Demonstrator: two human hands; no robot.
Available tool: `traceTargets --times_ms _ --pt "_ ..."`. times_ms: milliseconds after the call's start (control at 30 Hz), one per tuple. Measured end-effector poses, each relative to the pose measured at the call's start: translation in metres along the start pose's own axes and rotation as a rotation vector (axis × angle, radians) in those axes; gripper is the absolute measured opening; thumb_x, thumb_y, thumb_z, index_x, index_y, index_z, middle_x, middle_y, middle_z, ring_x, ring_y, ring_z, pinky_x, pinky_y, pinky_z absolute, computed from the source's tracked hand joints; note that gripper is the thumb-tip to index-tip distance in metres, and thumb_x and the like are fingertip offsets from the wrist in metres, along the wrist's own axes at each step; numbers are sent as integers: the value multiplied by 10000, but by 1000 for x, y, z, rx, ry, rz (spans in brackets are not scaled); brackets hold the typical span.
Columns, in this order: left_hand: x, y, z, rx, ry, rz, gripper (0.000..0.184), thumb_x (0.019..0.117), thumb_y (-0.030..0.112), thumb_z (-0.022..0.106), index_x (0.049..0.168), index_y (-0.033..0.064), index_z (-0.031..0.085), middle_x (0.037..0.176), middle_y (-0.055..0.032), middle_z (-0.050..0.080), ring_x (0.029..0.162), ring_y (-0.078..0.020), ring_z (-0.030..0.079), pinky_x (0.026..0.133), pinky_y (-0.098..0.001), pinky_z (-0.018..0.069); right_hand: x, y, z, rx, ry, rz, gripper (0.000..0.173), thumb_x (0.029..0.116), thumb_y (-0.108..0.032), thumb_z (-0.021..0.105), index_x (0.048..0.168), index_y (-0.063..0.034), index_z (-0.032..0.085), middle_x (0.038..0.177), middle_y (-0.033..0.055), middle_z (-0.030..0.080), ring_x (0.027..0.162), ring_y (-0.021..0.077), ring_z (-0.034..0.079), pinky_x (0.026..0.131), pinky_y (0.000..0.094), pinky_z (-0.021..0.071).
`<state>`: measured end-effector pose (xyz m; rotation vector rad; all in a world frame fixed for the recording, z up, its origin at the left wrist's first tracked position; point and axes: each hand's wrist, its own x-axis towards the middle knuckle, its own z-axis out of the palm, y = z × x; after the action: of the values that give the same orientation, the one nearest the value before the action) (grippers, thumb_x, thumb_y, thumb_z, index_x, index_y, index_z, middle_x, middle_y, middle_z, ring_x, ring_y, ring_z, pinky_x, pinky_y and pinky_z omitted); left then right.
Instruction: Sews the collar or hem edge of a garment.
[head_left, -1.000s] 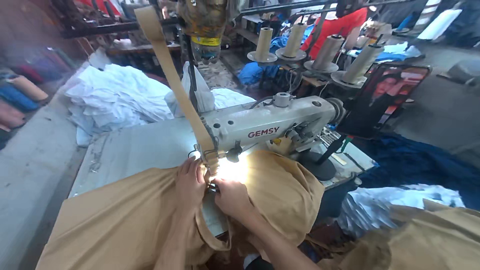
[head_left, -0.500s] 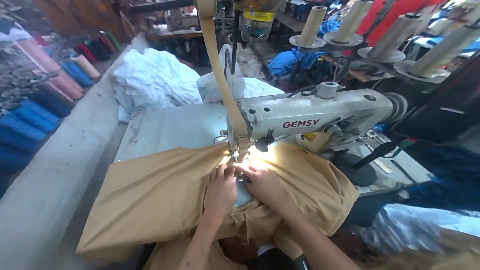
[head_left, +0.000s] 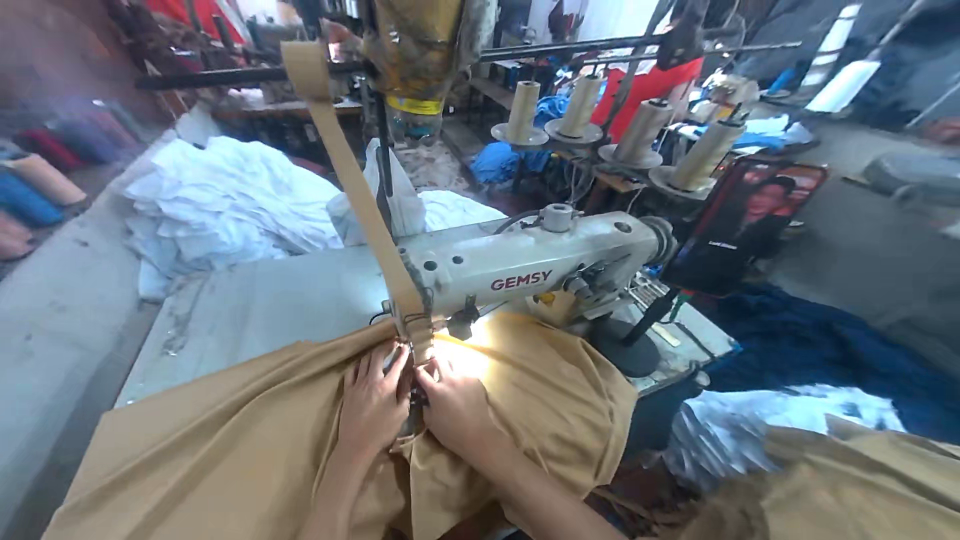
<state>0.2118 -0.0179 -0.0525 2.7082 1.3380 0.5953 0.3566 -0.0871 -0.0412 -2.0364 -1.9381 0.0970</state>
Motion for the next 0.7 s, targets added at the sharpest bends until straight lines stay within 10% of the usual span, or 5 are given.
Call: traceTargets --times_ms 333,433,600,700 --pt "-33 28 -18 3 -220 -78 370 1053 421 424 1273 315 702 1578 -91 457 1452 -360 406 1155 -631 285 35 48 -25 128 -188 -238 295 934 -334 660 1133 -143 764 1239 141 708 1143 334 673 953 589 517" --pt "-32 27 -16 -7 -239 -96 383 1040 413 450 1337 306 669 1572 -112 456 1451 -374 401 1152 -648 270 25 23 -45 54 -223 -45 296 940 -351 647 1101 -133 763 1164 137 730 1040 357 707 846 602 547" --pt "-32 23 -13 -24 -186 -46 332 990 260 582 1298 318 692 1533 -111 495 1406 -390 443 1096 -659 325 -35 -36 -42 302 -240 252 423 980 -225 583 1389 -119 616 1221 113 673 1040 276 694 876 493 580" --pt "-27 16 -17 -53 -248 -24 329 955 306 612 1269 370 685 1575 -71 441 1442 -357 389 1121 -638 284 -37 -38 -14 71 -95 252 455 887 -215 663 1336 -144 672 1170 124 684 920 300 719 690 489 596"
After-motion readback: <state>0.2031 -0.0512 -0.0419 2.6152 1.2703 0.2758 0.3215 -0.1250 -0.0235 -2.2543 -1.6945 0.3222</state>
